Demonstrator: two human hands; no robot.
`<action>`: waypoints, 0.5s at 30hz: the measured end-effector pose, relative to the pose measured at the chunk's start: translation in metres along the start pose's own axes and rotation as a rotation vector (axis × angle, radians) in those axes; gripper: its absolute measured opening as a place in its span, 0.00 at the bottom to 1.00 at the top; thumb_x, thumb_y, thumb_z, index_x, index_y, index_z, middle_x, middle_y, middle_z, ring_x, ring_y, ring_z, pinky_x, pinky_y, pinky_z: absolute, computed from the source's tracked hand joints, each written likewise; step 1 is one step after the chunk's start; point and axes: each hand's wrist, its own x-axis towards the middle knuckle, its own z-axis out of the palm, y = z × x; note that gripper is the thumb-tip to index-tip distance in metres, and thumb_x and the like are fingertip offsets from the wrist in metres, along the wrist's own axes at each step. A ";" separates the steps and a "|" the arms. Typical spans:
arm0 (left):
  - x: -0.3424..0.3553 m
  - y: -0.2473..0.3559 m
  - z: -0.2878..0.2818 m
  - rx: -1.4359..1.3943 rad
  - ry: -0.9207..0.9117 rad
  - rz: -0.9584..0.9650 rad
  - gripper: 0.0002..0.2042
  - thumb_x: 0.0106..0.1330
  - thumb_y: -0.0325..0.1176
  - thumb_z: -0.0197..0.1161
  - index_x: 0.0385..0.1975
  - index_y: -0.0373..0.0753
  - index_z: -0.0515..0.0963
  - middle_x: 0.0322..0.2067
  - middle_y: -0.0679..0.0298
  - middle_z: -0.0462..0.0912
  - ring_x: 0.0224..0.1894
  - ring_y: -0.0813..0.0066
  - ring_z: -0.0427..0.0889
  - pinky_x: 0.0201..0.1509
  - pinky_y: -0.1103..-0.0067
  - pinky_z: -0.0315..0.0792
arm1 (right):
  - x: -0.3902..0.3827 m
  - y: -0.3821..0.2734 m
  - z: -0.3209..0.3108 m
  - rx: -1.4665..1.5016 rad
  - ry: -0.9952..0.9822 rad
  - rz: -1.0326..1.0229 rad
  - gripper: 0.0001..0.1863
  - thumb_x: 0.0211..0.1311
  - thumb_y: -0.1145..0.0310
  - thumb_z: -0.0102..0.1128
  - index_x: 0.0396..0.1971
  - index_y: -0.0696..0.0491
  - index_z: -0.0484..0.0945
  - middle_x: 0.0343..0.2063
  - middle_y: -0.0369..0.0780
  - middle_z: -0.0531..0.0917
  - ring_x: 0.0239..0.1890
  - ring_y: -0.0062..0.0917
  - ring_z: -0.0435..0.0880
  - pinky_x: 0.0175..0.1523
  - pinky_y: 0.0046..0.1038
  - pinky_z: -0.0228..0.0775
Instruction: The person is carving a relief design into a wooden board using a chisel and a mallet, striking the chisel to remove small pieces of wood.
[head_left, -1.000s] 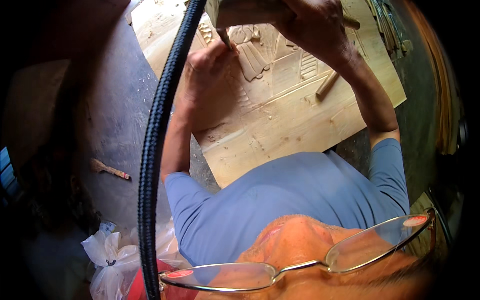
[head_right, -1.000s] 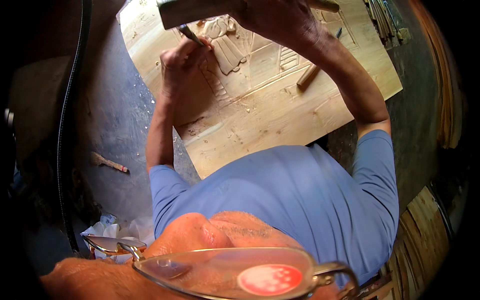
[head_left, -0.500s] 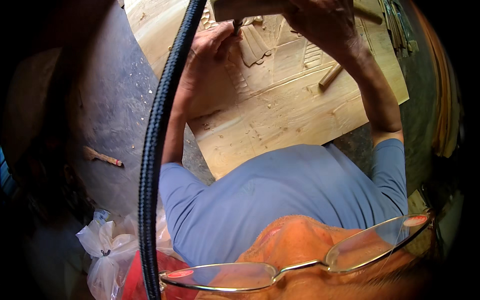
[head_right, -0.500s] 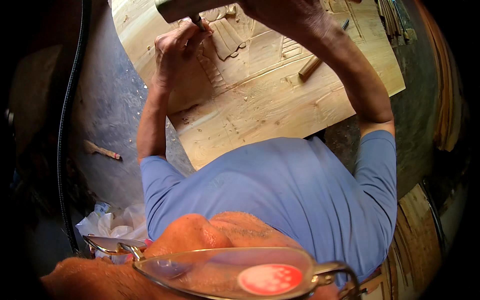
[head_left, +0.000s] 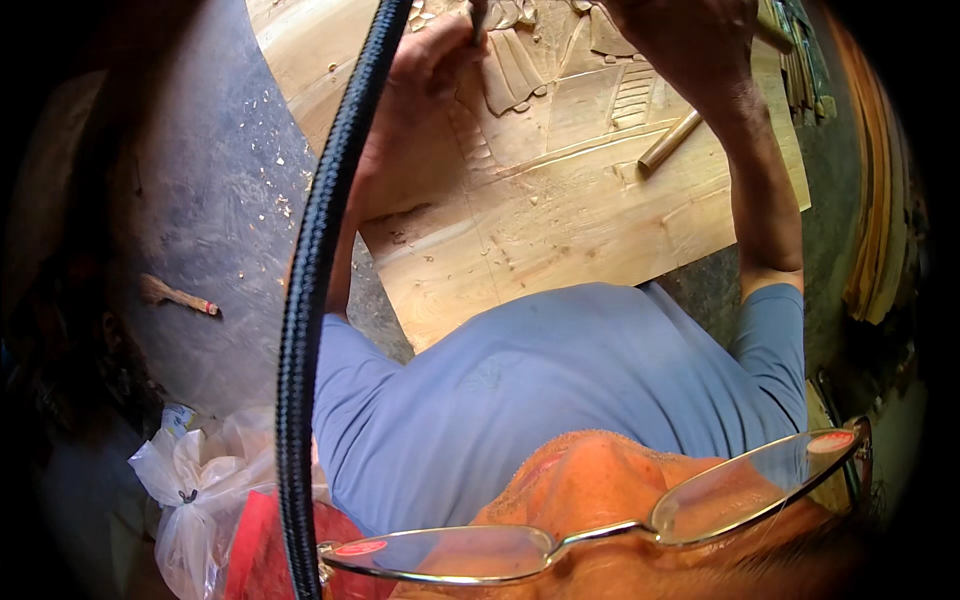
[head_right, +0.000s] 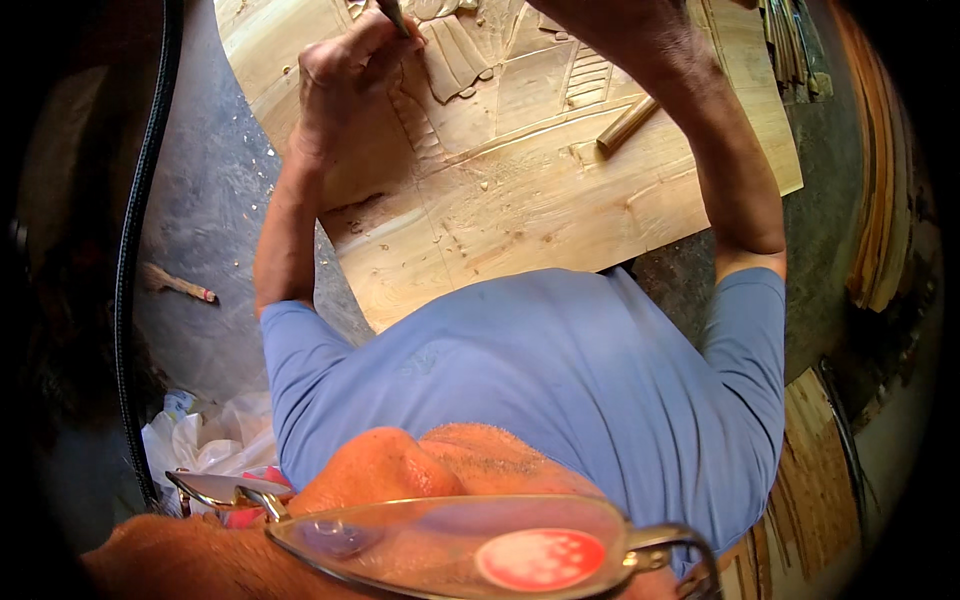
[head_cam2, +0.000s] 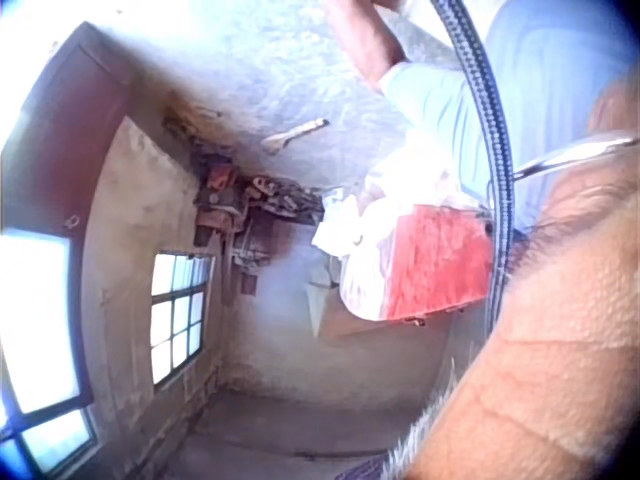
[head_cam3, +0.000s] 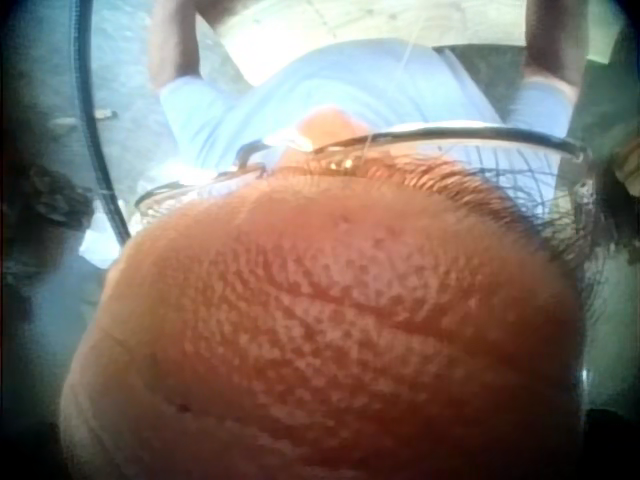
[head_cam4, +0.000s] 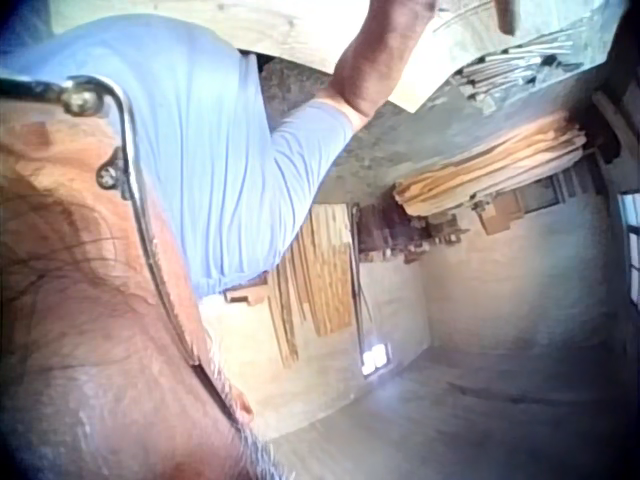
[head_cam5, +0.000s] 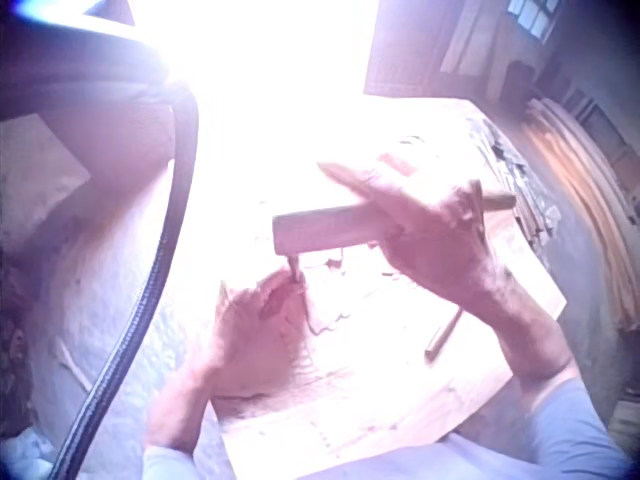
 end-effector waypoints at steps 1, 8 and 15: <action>-0.003 -0.001 0.000 -0.071 -0.009 -0.059 0.08 0.68 0.17 0.66 0.45 0.33 0.79 0.34 0.63 0.83 0.42 0.80 0.84 0.46 0.80 0.80 | 0.001 -0.002 0.000 0.180 0.058 0.064 0.31 0.56 0.80 0.67 0.63 0.47 0.79 0.43 0.42 0.88 0.43 0.25 0.88 0.43 0.26 0.81; 0.002 -0.016 0.005 0.016 0.049 0.203 0.07 0.67 0.19 0.69 0.41 0.34 0.81 0.28 0.65 0.85 0.35 0.81 0.85 0.41 0.79 0.81 | 0.001 -0.014 -0.002 0.010 0.081 -0.054 0.34 0.54 0.82 0.65 0.64 0.44 0.78 0.41 0.41 0.88 0.38 0.26 0.87 0.44 0.28 0.80; 0.004 -0.018 0.008 -0.069 0.105 0.076 0.06 0.64 0.24 0.73 0.40 0.37 0.85 0.31 0.64 0.90 0.35 0.78 0.89 0.41 0.81 0.82 | 0.010 0.005 -0.004 0.340 0.320 0.058 0.24 0.55 0.80 0.66 0.54 0.50 0.84 0.37 0.42 0.89 0.37 0.29 0.88 0.44 0.28 0.80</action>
